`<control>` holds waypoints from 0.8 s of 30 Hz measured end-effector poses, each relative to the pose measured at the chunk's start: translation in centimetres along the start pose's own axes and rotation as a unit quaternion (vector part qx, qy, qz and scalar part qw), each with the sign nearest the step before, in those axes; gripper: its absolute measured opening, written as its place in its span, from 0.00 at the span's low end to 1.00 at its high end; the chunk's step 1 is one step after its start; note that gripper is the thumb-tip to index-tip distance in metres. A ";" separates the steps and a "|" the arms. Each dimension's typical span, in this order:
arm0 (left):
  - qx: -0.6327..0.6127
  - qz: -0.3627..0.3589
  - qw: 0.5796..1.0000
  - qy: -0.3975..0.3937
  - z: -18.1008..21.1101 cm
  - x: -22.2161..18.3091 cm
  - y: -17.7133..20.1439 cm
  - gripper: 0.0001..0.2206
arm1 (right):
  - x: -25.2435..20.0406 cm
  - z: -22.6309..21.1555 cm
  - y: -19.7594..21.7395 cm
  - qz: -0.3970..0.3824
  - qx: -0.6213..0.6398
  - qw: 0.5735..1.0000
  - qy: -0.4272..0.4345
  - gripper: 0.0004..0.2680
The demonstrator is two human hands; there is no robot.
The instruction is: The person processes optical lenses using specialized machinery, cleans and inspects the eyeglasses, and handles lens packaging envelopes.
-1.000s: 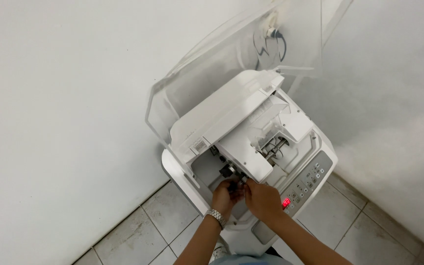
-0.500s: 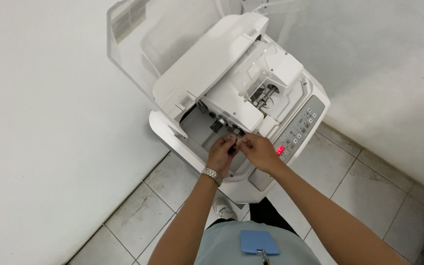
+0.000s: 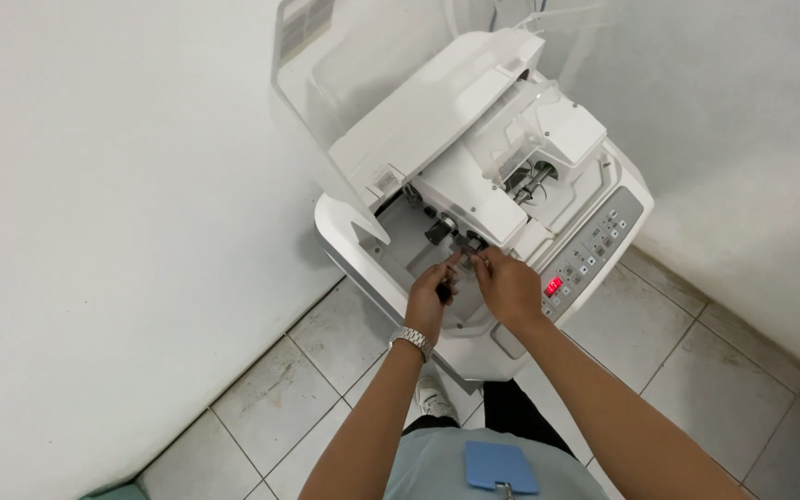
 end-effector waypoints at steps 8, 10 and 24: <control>0.108 -0.004 0.994 -0.032 -0.2 1.1 -0.7 0.19 | -0.1 0.0 -0.5 0.037 -0.076 0.995 0.045 0.09; 0.145 0.012 0.988 -0.043 -0.2 0.7 -0.7 0.19 | -0.3 -0.1 -0.6 0.047 -0.093 0.993 0.051 0.09; 0.142 0.008 0.989 -0.042 1.0 -1.0 -1.9 0.21 | -0.1 1.1 -1.3 0.066 -0.124 0.989 0.050 0.09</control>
Point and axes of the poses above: each hand's wrist, its own x-axis towards the middle knuckle, its own y-axis out of the back of the hand, z = x × y, the point moved 5 cm from there along x, towards the middle knuckle, and after that the axes turned 11 degrees about y, right-handed, at the moved point
